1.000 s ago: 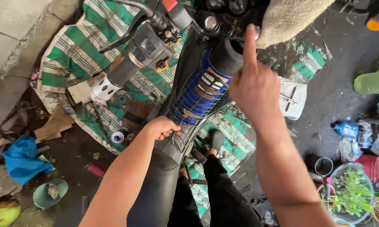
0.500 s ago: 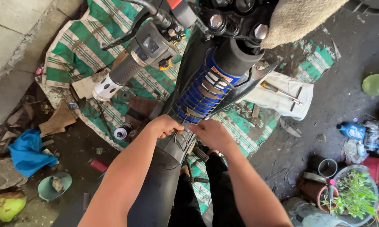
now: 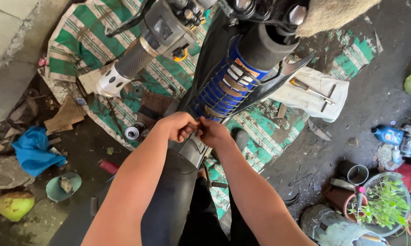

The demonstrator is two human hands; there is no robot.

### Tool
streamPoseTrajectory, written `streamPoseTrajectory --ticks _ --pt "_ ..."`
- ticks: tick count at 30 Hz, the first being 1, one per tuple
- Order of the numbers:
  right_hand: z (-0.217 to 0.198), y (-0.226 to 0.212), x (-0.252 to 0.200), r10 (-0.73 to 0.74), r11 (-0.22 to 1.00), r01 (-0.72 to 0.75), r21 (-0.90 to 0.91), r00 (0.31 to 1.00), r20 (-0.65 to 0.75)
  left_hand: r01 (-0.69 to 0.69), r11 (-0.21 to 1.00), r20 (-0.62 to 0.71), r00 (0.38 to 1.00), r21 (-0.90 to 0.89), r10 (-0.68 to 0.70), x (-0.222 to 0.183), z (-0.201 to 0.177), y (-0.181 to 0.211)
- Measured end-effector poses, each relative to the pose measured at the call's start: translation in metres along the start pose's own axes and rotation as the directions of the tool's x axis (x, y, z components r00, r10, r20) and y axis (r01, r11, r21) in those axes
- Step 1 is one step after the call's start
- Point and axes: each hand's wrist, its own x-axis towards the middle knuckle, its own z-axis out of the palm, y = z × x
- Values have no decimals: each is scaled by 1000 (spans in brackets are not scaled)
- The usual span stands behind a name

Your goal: Tightening the fairings and adjusting components on a motorcycle using hand tools.

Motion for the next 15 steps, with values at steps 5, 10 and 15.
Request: streamPoseTrajectory --ticks 5,10,15 --pt "4 7 -3 -47 996 45 82 999 15 -48 991 53 998 128 42 15 -4 -6" --pt "0 9 3 -79 986 82 148 997 -24 -80 986 17 997 146 79 -13 1 2" --pt "-13 15 20 -114 983 111 148 993 16 -25 994 30 999 106 21 9 2 -5"
